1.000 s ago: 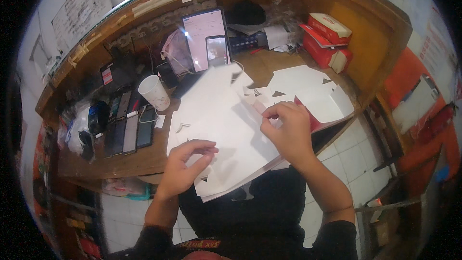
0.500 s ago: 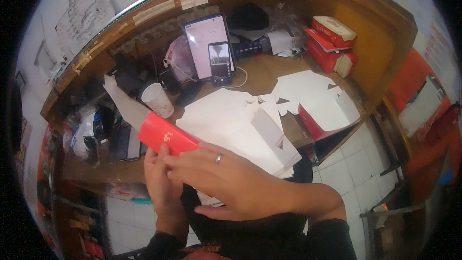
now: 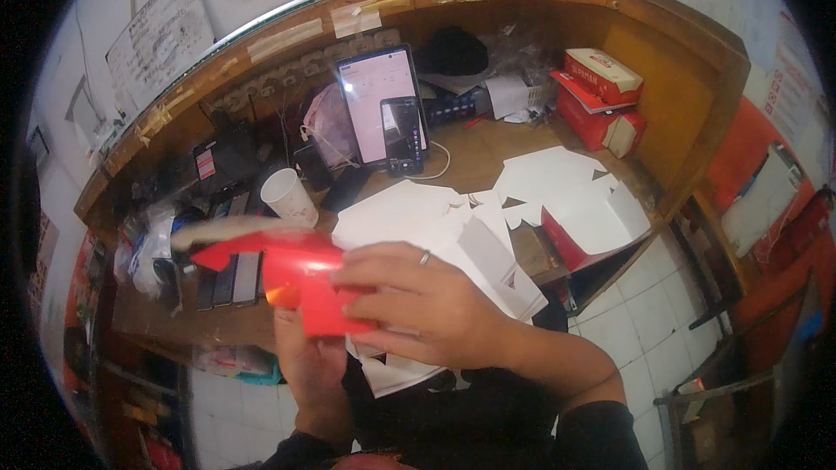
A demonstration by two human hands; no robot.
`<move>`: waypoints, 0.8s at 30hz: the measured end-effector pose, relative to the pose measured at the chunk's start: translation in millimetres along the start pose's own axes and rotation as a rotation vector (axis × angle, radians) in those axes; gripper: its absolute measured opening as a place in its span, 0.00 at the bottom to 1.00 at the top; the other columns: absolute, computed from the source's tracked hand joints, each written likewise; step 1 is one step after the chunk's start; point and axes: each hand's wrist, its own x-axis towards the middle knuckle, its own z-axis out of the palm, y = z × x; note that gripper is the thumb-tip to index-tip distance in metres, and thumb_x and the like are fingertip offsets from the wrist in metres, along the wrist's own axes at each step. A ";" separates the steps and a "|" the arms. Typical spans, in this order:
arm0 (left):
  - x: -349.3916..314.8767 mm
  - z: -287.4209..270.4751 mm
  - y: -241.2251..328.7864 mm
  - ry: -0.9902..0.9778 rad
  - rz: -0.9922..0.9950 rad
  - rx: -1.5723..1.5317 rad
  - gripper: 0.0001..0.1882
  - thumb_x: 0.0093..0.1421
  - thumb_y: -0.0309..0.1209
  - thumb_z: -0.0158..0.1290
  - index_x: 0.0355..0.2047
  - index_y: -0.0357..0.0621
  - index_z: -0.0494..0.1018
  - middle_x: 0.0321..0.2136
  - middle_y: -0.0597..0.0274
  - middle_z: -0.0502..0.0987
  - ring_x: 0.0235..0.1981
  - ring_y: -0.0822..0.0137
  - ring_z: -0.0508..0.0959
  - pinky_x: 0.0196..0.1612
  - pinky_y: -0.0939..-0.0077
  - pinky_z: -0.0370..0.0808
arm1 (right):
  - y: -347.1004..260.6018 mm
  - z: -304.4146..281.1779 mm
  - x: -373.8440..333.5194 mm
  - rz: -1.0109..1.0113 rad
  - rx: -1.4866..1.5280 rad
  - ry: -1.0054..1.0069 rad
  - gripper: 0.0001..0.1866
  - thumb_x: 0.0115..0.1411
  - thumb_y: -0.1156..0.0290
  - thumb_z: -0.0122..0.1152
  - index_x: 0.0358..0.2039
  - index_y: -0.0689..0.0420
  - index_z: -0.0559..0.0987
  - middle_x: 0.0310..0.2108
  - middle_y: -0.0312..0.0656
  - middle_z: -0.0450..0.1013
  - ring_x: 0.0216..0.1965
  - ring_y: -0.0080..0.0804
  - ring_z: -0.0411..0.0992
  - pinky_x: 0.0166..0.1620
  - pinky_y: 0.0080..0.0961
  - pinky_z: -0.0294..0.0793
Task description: The person assembles small red and white cardboard boxes by hand. They fold the flat pieces into shape, interlock the tabs, and stack the finished boxes on the table.
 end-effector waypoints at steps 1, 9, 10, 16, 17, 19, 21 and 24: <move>-4.1 6.8 -6.1 0.014 0.025 -0.022 0.20 0.71 0.25 0.53 0.60 0.32 0.67 0.54 0.51 0.78 0.55 0.61 0.79 0.59 0.64 0.76 | 1.0 2.9 -0.4 0.014 -0.057 0.062 0.14 0.49 0.77 0.78 0.37 0.60 0.85 0.51 0.46 0.81 0.55 0.51 0.77 0.56 0.42 0.79; 1.5 21.6 0.3 0.069 0.078 0.006 0.17 0.75 0.34 0.48 0.56 0.34 0.72 0.51 0.53 0.80 0.50 0.62 0.82 0.56 0.67 0.79 | 0.6 2.4 -7.1 -0.029 -0.007 -0.035 0.09 0.49 0.77 0.78 0.32 0.60 0.88 0.44 0.41 0.84 0.60 0.52 0.75 0.64 0.55 0.72; -1.2 25.0 -1.0 0.098 0.078 0.011 0.19 0.76 0.36 0.47 0.58 0.34 0.71 0.52 0.52 0.80 0.51 0.62 0.82 0.56 0.66 0.78 | 2.0 4.3 -6.0 -0.031 -0.027 -0.002 0.09 0.49 0.77 0.78 0.33 0.60 0.88 0.44 0.41 0.84 0.60 0.53 0.75 0.64 0.55 0.72; -14.5 19.3 -6.3 -0.099 0.110 -0.091 0.21 0.76 0.36 0.46 0.63 0.35 0.67 0.59 0.49 0.75 0.60 0.57 0.76 0.63 0.60 0.73 | 11.2 17.5 -3.7 -0.091 -0.037 0.147 0.11 0.48 0.80 0.79 0.34 0.62 0.88 0.51 0.50 0.81 0.59 0.56 0.75 0.62 0.49 0.76; -16.3 17.5 -3.8 -0.141 0.095 -0.086 0.22 0.76 0.37 0.46 0.64 0.35 0.66 0.61 0.49 0.74 0.62 0.56 0.75 0.64 0.59 0.72 | 12.0 18.5 -3.2 -0.098 -0.030 0.150 0.12 0.48 0.80 0.79 0.35 0.62 0.87 0.53 0.53 0.80 0.58 0.56 0.76 0.61 0.47 0.76; -18.6 13.6 0.8 -0.227 0.055 -0.080 0.24 0.77 0.38 0.45 0.66 0.35 0.65 0.63 0.49 0.72 0.66 0.52 0.71 0.65 0.55 0.70 | 12.6 18.4 -3.8 -0.019 0.015 0.188 0.15 0.47 0.81 0.79 0.38 0.64 0.86 0.58 0.58 0.75 0.58 0.56 0.76 0.60 0.45 0.77; -15.9 6.3 16.0 -0.417 0.042 0.379 0.33 0.69 0.42 0.56 0.69 0.39 0.63 0.67 0.48 0.68 0.69 0.42 0.66 0.70 0.47 0.63 | 14.8 15.5 -7.8 0.067 0.075 0.249 0.17 0.48 0.81 0.79 0.40 0.65 0.85 0.62 0.62 0.71 0.58 0.54 0.76 0.60 0.42 0.77; -1.6 -7.6 38.2 -0.997 0.337 1.480 0.43 0.56 0.45 0.67 0.70 0.54 0.64 0.71 0.51 0.62 0.72 0.35 0.58 0.73 0.41 0.54 | 25.8 -1.9 -23.7 0.236 0.218 0.503 0.16 0.54 0.77 0.76 0.43 0.66 0.83 0.59 0.59 0.73 0.54 0.42 0.78 0.57 0.35 0.78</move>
